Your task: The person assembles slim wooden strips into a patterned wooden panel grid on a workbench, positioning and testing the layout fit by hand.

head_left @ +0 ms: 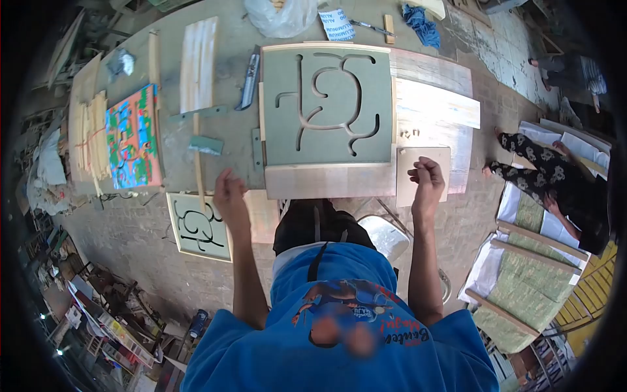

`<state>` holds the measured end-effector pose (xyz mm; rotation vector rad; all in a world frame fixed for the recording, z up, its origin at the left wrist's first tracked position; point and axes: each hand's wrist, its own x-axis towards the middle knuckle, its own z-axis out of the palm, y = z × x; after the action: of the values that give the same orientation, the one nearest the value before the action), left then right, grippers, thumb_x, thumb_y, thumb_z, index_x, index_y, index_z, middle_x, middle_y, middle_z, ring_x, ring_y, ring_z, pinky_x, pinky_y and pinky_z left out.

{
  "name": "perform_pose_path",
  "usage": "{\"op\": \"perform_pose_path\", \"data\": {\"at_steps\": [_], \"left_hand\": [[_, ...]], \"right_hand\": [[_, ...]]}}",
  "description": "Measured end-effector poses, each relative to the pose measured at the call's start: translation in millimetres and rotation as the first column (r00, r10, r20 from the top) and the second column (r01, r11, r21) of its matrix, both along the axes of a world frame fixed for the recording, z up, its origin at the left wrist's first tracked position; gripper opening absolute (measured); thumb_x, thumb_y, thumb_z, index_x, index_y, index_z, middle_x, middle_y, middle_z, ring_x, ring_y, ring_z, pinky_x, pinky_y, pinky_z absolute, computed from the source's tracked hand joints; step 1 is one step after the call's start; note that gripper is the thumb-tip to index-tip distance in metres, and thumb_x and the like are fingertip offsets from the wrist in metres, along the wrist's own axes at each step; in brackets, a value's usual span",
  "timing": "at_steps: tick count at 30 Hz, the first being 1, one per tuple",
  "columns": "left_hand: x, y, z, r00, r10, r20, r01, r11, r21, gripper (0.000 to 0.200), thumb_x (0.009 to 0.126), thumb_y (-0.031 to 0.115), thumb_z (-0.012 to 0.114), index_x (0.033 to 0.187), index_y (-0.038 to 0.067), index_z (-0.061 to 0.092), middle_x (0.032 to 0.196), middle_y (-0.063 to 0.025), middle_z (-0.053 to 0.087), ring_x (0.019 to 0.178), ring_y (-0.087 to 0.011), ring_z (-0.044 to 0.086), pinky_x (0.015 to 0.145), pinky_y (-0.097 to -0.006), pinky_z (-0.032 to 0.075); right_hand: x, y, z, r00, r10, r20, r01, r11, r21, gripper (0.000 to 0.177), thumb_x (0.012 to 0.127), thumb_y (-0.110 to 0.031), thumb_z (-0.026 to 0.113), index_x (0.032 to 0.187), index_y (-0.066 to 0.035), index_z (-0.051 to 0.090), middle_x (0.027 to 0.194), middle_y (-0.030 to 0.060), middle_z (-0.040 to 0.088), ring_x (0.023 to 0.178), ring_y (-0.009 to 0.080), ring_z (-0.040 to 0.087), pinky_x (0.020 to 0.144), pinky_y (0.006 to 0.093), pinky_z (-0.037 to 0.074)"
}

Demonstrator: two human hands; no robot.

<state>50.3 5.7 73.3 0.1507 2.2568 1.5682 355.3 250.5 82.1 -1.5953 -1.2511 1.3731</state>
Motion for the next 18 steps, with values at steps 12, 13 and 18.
{"op": "perform_pose_path", "data": {"at_steps": [12,13,18], "left_hand": [[58,26,-68,0.965,0.034,-0.259,0.007,0.988,0.156,0.032,0.087,-0.008,0.049,0.117,-0.008,0.061,0.104,-0.0142,0.067,0.091,-0.0207,0.066,0.085,-0.0301,0.051],[60,26,-72,0.962,0.049,-0.269,-0.006,0.987,0.158,0.032,0.087,-0.008,0.049,0.117,-0.008,0.061,0.104,-0.0142,0.067,0.091,-0.0207,0.066,0.085,-0.0301,0.051],[64,20,-78,0.958,0.094,-0.269,-0.035,0.975,0.219,0.039,0.085,-0.010,0.050,0.123,-0.008,0.057,0.107,-0.0160,0.067,0.093,-0.0212,0.066,0.087,-0.0309,0.052]], "right_hand": [[4,-26,-66,0.964,0.263,0.034,-0.264,0.965,0.001,0.027,0.090,-0.008,0.052,0.114,0.004,0.057,0.096,0.0081,0.063,0.080,0.0144,0.063,0.068,0.0267,0.049],[7,-26,-71,0.960,0.278,0.024,-0.278,0.961,0.006,0.027,0.090,-0.008,0.052,0.114,0.004,0.057,0.096,0.0081,0.063,0.080,0.0144,0.063,0.068,0.0267,0.049],[9,-33,-80,0.941,0.327,0.092,-0.337,0.933,0.126,0.031,0.088,-0.006,0.054,0.116,0.007,0.057,0.098,0.0094,0.063,0.081,0.0144,0.061,0.070,0.0275,0.050]]}}
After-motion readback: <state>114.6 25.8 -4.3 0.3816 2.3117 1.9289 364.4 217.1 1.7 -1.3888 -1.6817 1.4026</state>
